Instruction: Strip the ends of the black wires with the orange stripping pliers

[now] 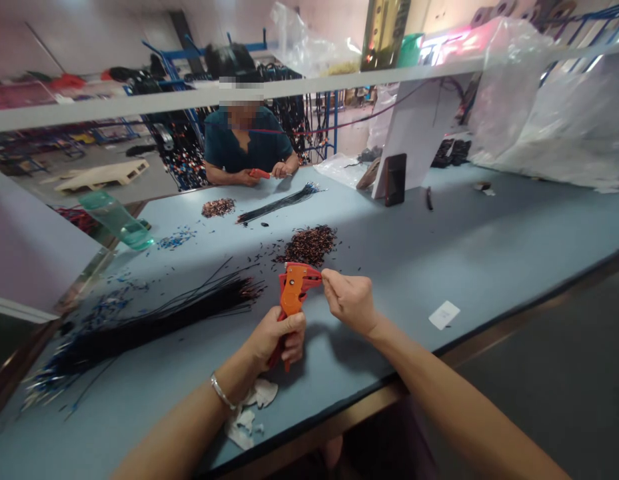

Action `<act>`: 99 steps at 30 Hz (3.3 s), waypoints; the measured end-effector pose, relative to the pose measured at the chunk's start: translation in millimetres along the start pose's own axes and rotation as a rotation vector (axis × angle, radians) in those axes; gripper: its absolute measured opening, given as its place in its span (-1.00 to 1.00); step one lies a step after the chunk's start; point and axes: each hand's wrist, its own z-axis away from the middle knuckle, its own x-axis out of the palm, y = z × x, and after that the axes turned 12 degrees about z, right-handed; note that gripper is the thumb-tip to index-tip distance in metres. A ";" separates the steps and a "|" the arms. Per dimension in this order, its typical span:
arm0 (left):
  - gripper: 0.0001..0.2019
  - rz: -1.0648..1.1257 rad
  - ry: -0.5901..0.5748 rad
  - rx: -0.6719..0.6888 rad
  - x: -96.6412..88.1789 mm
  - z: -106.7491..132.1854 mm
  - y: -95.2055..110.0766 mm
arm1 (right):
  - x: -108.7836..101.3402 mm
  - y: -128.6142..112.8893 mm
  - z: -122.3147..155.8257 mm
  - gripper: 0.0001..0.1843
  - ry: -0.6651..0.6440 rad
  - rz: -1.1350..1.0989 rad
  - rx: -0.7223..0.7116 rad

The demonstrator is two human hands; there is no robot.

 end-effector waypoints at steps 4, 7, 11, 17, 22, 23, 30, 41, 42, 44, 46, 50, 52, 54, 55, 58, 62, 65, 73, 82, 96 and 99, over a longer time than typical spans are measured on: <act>-0.51 0.006 -0.019 -0.002 -0.3 -1.0 0.5 | 2.6 2.1 -0.5 -0.75 -0.025 -0.001 0.009; -0.53 0.035 -0.010 0.046 -2.3 0.4 5.7 | 3.5 7.8 -0.1 -0.76 -0.018 0.015 0.023; -0.60 0.100 0.040 0.144 -6.8 1.9 14.0 | 5.3 16.8 1.8 -0.77 -0.051 0.044 0.059; -0.69 0.135 0.010 0.245 -5.9 0.4 14.3 | 6.4 16.0 1.7 -0.79 -0.034 0.037 0.058; -0.70 0.074 0.018 0.363 -3.5 -1.7 9.6 | 4.9 13.5 1.2 -0.81 -0.112 -0.043 0.125; -0.71 0.037 0.042 0.404 -3.7 -1.8 8.9 | 4.7 13.4 1.4 -0.81 -0.142 -0.066 0.137; -0.85 -0.643 0.349 0.704 -7.6 -0.1 5.7 | -0.1 10.8 -1.4 -0.82 -0.361 -0.340 0.237; -0.75 -1.162 0.334 0.814 -9.6 -4.9 -0.5 | -5.2 6.6 -6.1 -0.77 -0.611 -1.059 0.700; -0.75 -1.185 0.342 0.815 -9.5 -5.0 -0.7 | -5.3 5.9 -5.6 -0.76 -0.605 -1.094 0.720; -0.77 -1.232 0.346 0.819 -8.8 -5.0 -1.0 | -5.6 4.2 -4.6 -0.75 -0.599 -1.151 0.749; -0.77 -1.303 0.330 0.830 -7.9 -5.0 -1.3 | -5.9 2.4 -3.9 -0.75 -0.613 -1.193 0.773; -0.78 -1.473 0.322 0.884 -7.7 -5.5 -2.4 | -6.9 0.2 -4.2 -0.79 -0.662 -1.247 0.767; -0.79 -1.529 0.334 0.923 -8.4 -5.8 -3.1 | -7.8 0.0 -5.0 -0.83 -0.701 -1.247 0.728; -0.78 -1.574 0.348 0.951 -9.1 -6.1 -3.8 | -9.1 0.3 -5.9 -0.85 -0.739 -1.231 0.692; -0.78 -1.593 0.354 0.963 -9.3 -6.2 -4.1 | -9.8 0.4 -6.4 -0.86 -0.751 -1.221 0.677; -0.78 -1.646 0.355 1.011 -8.8 -6.2 -4.5 | -11.8 0.9 -7.5 -0.95 -0.753 -1.188 0.647; -0.79 -1.712 0.344 1.064 -7.1 -6.1 -4.3 | -13.2 2.6 -7.4 -0.89 -0.759 -1.139 0.619; -0.78 -1.726 0.357 1.055 -6.5 -6.1 -4.2 | -14.1 4.6 -7.3 -0.90 -0.748 -1.111 0.611; -0.76 -1.685 0.374 1.044 -8.5 -6.7 -4.9 | -15.6 7.3 -6.5 -0.92 -0.785 -1.063 0.532; -0.77 -1.692 0.364 1.039 -7.1 -6.2 -4.2 | -17.8 6.3 -8.2 -0.93 -0.794 -1.033 0.493; -0.87 -1.668 0.356 1.003 -8.2 -5.8 -5.1 | -14.8 2.0 -7.2 -0.93 -0.789 -1.079 0.535; -0.91 -1.641 0.366 1.009 -9.0 -6.1 -6.1 | -14.2 0.8 -7.2 -0.90 -0.791 -1.121 0.564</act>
